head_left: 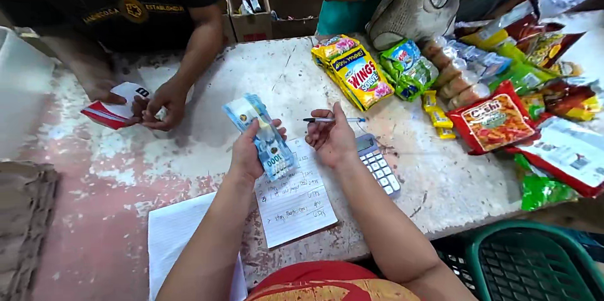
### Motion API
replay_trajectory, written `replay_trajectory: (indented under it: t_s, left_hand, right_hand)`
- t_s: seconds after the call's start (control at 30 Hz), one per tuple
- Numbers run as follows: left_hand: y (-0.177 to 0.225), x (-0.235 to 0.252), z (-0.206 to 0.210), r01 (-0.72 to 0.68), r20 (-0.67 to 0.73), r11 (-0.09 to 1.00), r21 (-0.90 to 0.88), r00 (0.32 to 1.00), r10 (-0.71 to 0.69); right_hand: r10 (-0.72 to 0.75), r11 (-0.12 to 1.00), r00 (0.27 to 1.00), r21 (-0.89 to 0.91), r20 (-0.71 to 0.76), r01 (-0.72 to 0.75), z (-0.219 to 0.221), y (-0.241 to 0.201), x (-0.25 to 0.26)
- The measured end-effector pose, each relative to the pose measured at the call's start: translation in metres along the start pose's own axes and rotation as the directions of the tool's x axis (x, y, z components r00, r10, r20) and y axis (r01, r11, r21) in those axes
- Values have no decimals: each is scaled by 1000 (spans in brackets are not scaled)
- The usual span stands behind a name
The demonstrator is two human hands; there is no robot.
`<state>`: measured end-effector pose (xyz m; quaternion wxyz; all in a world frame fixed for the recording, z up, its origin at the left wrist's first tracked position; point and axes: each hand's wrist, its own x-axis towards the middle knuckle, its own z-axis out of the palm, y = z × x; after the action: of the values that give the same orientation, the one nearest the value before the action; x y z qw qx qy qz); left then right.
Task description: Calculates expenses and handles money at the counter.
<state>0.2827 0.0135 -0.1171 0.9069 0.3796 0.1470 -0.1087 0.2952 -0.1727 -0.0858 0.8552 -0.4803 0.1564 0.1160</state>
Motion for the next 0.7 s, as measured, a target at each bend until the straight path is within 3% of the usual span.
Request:
replay_trajectory:
  t_s: [0.07,0.13,0.3,0.53,0.7]
  left_hand:
    - [-4,-1,7,-1,-110,990,143,994,17]
    - [-5,1,13,-17,-126,972,233,991,47]
    - [-6,-3,15,-98,-142,917,387,976,164]
    - [-13,-10,18,-222,-5,903,368,971,240]
    - [-10,-6,17,-192,-163,946,260,957,239]
  right_hand:
    - [-46,992,995,-115,84,55,0,2,-5]
    - [-82,989,987,-114,139,98,2,0,-1]
    - [-73,976,996,-200,49,81,11,-3,-1]
    - [-211,794,959,-539,189,281,6,5,-6]
    - [-213,805,970,-542,119,243,3,2,-1]
